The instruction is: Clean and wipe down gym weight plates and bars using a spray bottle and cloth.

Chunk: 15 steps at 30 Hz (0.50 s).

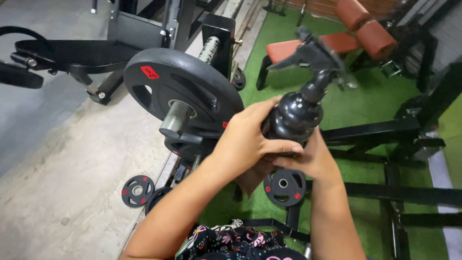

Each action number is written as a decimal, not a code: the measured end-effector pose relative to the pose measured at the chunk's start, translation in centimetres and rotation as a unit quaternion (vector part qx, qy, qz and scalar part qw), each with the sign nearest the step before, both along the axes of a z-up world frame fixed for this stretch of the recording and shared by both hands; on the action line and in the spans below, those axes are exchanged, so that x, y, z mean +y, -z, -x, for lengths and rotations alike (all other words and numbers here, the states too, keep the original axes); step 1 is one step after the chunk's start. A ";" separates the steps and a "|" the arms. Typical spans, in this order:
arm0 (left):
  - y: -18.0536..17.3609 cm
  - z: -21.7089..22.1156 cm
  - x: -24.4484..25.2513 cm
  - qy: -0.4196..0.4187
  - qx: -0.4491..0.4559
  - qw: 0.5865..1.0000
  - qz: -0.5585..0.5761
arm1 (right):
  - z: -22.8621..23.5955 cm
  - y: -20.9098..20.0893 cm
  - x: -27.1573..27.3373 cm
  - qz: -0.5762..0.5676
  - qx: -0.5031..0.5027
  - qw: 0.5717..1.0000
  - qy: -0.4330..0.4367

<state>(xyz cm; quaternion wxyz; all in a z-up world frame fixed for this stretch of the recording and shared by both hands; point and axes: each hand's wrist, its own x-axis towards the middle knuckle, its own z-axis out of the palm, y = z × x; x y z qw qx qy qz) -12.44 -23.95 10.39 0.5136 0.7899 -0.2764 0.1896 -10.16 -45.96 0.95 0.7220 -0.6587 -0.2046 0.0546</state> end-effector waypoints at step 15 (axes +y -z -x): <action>-1.7 -3.1 11.8 -0.234 -0.365 0.886 -0.165 | -11.2 -6.9 6.2 -0.161 -0.221 0.958 0.084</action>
